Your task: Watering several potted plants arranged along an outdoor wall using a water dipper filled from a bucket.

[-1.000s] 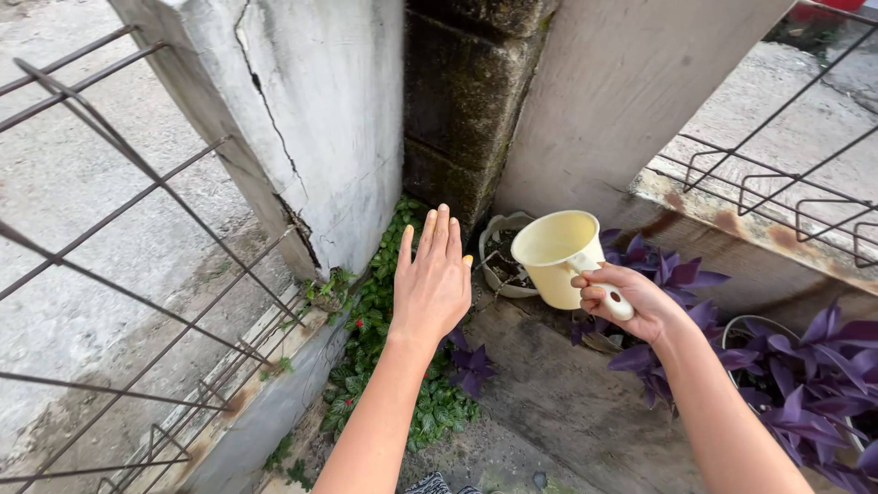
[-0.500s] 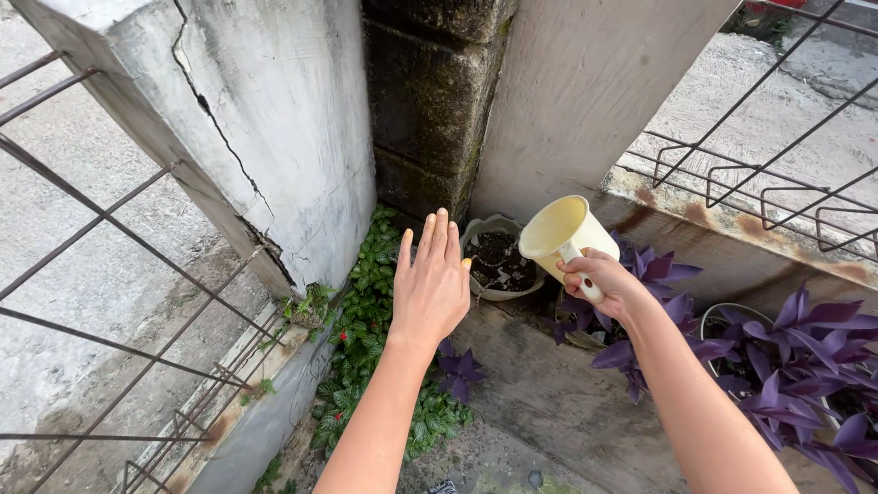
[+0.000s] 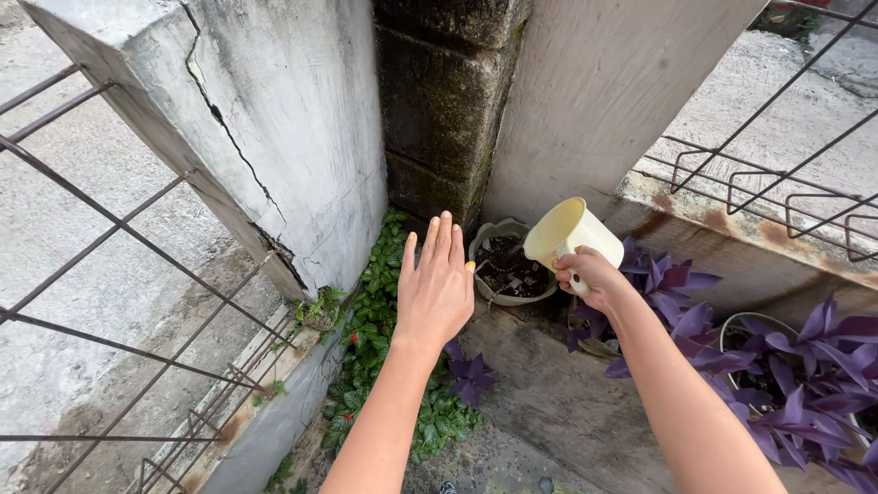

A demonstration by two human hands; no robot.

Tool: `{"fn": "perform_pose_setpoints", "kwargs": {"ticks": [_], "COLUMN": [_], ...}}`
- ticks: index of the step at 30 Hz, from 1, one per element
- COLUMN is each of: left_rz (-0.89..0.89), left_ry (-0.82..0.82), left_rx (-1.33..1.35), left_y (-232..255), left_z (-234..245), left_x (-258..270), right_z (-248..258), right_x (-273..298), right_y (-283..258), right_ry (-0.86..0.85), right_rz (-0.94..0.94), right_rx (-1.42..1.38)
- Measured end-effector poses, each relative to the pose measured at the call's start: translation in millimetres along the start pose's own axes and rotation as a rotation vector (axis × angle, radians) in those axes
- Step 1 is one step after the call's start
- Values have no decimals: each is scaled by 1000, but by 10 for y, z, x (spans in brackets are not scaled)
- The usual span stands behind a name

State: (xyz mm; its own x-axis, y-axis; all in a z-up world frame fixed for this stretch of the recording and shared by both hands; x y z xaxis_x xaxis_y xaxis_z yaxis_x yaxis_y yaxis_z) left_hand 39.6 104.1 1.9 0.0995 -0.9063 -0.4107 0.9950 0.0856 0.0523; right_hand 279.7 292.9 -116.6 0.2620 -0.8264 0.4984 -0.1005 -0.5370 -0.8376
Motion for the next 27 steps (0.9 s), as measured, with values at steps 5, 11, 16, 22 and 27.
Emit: {"fn": "perform_pose_setpoints", "kwargs": {"ticks": [5,11,16,22,27], "left_rz": [3,8,-2,-21,-21], "left_ry": [-3,-23,-3,4,3], "left_rx": [2,-10,2,13,23], "left_y": [-34,-61,-41,5,21], "left_z": [21,23,-28,-30,-22], "left_x": [6,-3,-14,-59,-56], "right_z": [-70,-150,-199,-173,-112], "right_x": [-170,-150,32,93,0], "right_y": [14,-37,-71,8,114], "right_ry": [-24,-44,-30,1,70], "right_rz": [30,41,20,13,51], "right_rx": [44,50,71,102,341]}}
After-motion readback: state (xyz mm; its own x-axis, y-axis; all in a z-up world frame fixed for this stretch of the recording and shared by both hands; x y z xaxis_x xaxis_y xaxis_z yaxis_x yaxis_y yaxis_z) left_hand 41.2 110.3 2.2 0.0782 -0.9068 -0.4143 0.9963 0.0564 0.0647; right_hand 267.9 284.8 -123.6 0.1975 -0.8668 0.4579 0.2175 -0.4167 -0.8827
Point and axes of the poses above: each hand's wrist, its own x-axis away from the middle knuckle, its own z-axis out of the back of the hand, y = z × x, the point moved 4 cm from there along -x, towards the middle knuckle, and after that the axes turned 7 degrees about -x, right-handed, at the moved point
